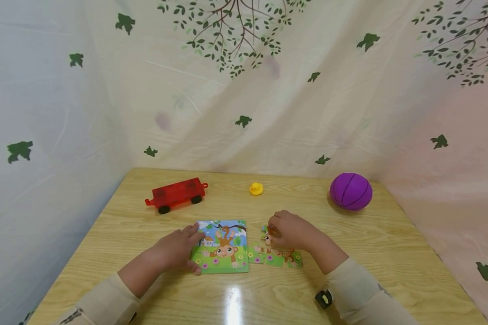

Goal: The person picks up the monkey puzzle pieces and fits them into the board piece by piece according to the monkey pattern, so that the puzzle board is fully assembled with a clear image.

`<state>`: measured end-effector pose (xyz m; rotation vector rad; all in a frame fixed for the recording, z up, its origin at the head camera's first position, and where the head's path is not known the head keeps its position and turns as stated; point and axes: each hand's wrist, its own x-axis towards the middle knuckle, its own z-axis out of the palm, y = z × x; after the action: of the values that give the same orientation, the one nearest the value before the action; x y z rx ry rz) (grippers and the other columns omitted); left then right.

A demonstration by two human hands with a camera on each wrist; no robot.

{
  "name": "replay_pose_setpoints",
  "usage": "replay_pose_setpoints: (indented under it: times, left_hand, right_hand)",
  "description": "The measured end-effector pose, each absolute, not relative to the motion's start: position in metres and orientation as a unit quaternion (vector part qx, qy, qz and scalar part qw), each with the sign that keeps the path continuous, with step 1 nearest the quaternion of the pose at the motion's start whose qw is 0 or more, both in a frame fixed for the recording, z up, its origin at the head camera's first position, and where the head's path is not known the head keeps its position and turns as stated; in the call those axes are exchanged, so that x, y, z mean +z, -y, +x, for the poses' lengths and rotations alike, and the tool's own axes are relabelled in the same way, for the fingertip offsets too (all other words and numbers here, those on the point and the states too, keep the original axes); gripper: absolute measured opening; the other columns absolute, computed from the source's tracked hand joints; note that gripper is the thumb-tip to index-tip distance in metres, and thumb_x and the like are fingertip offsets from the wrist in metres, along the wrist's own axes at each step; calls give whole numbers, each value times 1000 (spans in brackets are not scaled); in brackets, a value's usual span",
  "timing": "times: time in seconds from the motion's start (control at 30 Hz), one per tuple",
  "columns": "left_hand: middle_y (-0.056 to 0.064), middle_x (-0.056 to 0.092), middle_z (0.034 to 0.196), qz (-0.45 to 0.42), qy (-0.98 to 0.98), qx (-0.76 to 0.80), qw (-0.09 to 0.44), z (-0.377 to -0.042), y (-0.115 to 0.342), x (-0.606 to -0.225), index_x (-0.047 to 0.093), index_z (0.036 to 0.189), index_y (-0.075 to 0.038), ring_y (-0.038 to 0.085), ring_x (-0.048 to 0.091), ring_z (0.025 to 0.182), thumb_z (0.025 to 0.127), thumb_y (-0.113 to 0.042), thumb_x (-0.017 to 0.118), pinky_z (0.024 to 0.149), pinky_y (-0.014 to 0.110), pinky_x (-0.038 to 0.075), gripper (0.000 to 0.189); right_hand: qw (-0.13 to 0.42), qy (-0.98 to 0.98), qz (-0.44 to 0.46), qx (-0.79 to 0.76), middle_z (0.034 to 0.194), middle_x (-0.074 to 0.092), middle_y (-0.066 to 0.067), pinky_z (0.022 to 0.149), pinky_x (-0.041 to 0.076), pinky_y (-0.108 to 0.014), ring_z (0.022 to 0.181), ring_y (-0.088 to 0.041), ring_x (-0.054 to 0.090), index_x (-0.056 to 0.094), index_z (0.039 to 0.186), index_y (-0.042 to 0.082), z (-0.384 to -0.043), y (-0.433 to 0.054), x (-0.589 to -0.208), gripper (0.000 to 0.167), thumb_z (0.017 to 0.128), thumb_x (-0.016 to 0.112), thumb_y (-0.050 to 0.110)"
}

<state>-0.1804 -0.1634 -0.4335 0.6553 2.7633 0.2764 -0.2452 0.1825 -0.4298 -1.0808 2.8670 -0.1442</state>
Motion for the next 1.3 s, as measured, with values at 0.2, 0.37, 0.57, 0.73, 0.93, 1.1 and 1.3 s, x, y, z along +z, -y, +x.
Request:
replay_pose_setpoints:
  times: [0.2,0.37,0.57,0.73,0.93,1.1,1.3]
  left_hand:
    - [20,26,160,225,-959,98,143,-180,162,-433,38,150,-10,39,27,146,72,-53,80,115,57,29,98]
    - [21,23,160,225,-958,103,142,-178,162,-432,35,153,-17,41,27,146,73,-52,80,116,58,27,98]
    - [22,22,160,224,-958,99,147,-177,161,-431,38,152,-20,41,28,145,73,-52,78,115,59,28,94]
    - [22,22,160,224,-959,88,148,-177,160,-431,38,152,-20,41,29,145,73,-55,77,115,58,29,95]
    - [22,23,160,228,-959,82,148,-177,159,-433,38,152,-19,40,28,146,73,-55,78,115,57,29,95]
    - [21,23,160,229,-959,82,149,-176,159,-434,38,152,-19,39,28,146,73,-54,78,115,57,29,95]
    - [22,23,160,228,-959,82,146,-174,160,-434,38,152,-19,39,28,146,73,-55,78,115,56,29,96]
  right_hand:
    - [10,-919,-390,-51,97,62,3,75,52,-31,87,-13,54,68,106,15,-242,-163,-423,20,92,65,29]
    - [10,-906,-421,-49,98,60,5,77,50,-29,88,-12,52,67,103,20,-238,-141,-415,16,94,64,32]
    - [-6,-885,-465,-15,97,60,7,76,49,-25,86,-10,51,66,103,23,-234,-111,-416,14,95,63,34]
    - [-11,-874,-485,2,93,57,10,74,48,-21,84,-8,51,65,102,23,-231,-91,-422,15,94,63,36]
    - [-14,-869,-494,22,92,56,9,75,48,-20,83,-7,51,66,101,23,-229,-78,-431,17,93,65,38]
    - [-15,-866,-499,29,91,56,9,74,49,-21,82,-7,51,66,99,22,-229,-73,-434,18,91,68,38]
    - [-11,-867,-496,38,90,56,9,73,48,-21,81,-8,52,66,98,23,-229,-69,-436,16,92,67,37]
